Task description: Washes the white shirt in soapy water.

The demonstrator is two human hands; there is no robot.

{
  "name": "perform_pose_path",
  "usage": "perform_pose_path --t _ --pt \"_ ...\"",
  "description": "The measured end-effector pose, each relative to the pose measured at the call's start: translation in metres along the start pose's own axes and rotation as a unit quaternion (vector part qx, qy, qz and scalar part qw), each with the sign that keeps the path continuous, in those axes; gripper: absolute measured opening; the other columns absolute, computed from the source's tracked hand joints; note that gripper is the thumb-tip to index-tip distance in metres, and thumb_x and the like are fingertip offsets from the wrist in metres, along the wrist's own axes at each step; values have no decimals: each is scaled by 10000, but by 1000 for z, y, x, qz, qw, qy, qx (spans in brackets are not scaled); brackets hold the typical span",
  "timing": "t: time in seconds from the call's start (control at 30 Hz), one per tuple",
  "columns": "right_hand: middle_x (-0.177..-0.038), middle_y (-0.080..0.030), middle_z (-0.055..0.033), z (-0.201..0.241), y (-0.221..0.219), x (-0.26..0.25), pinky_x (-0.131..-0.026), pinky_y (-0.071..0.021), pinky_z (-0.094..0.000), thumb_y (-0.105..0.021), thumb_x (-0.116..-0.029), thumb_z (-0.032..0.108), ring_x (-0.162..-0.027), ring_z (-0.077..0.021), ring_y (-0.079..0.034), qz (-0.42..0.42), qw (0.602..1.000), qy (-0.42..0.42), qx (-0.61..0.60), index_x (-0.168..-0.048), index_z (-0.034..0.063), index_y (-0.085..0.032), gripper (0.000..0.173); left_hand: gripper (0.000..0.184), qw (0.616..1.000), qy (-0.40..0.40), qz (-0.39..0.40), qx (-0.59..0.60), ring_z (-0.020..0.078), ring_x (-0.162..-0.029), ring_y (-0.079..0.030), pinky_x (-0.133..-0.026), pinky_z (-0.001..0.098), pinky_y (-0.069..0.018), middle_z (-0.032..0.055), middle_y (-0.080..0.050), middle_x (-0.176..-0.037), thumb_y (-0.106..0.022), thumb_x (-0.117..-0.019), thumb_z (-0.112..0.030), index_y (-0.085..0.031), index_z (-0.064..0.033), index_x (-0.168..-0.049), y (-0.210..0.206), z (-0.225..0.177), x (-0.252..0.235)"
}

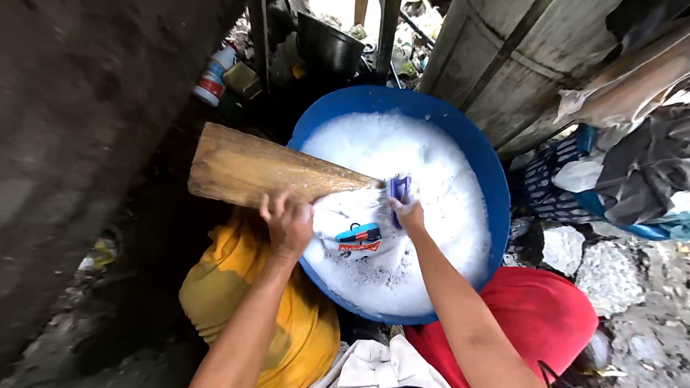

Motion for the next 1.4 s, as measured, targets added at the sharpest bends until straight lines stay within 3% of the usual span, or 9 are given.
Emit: perform_pose_path --t 0.2,0.27,0.33,0.43,0.53,0.77,1.0,1.2,1.4 --pt "-891 -645 -136 31 56 32 -710 -545 -416 -670 -984 223 -743 -183 -610 -20 995 13 -99 -1166 -73 -616 352 354 994 -40 -93 34 390 -993 -667 -1092 599 -341 182 -725 -877 -543 -1037 -245 -715 8 -860 50 -22 -8" --pt "-1098 -575 -100 70 76 34 -933 -514 -385 -527 -1083 220 -948 -169 -590 29 979 -150 -132 -1368 9 -477 358 363 997 62 -28 28 479 -1085 -621 -1075 658 -333 274 -700 -996 -523 -1054 -243 -691 69 -978 58 -12 -37" --pt "-1011 -667 -173 43 66 6 -754 -591 -444 -637 -1006 282 -819 -228 -671 -100 977 16 -186 -1284 -51 -572 439 359 983 172 60 20 503 -1218 -544 -1071 686 -322 286 -656 -1199 -533 -1049 -264 -664 43 -1180 50 5 -63" --pt "-1109 -679 -228 34 62 -9 -856 -565 -535 -701 -972 296 -942 -320 -683 -112 978 13 -175 -1357 -34 -554 528 553 961 242 130 -20 520 -1420 -356 -1150 728 -187 303 -500 -1453 -603 -1014 -393 -566 26 -1374 35 14 -64" --pt "-1098 -678 -238 52 29 2 -855 -573 -535 -703 -956 248 -943 -325 -689 -92 983 9 -156 -1335 -43 -546 503 597 968 214 124 -50 480 -1532 -164 -1181 745 -55 252 -330 -1611 -639 -981 -436 -576 19 -1363 13 12 -34" --pt "-1296 -648 -236 159 -108 98 -841 -563 -605 -768 -880 276 -1121 -434 -656 46 956 279 83 -1448 72 -558 639 284 983 158 45 -78 490 -1507 -244 -1135 801 -66 191 -486 -1532 -585 -993 -159 -686 20 -1189 10 29 -24" --pt "-1341 -591 -339 26 -15 -7 -1001 -479 -662 -695 -966 326 -1225 -507 -599 -79 986 -66 133 -1520 -19 -400 716 341 982 183 -10 -51 449 -1503 -287 -1162 759 -51 144 -507 -1524 -535 -1028 -313 -714 -29 -1089 -5 36 -23" --pt "-1282 -661 -235 138 -115 92 -859 -554 -610 -779 -899 254 -1098 -432 -667 20 969 232 81 -1473 82 -539 646 319 986 157 -3 -58 454 -1503 -285 -1151 772 -68 142 -497 -1534 -525 -1034 -285 -696 -22 -1092 -2 39 -21" --pt "-1302 -620 -338 15 -14 9 -1014 -469 -660 -668 -989 358 -1219 -502 -609 -81 984 -78 138 -1444 -51 -492 637 309 981 188 -4 -41 439 -1504 -290 -1167 747 -58 127 -509 -1529 -555 -1027 -289 -712 -32 -1093 -5 39 -25"
Point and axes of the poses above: each hand's wrist, its own x-axis away from the middle knuckle, its own y-axis out of the back of the hand, z = x × y, the point moved 4 cm from there along -x, towards the middle knuckle
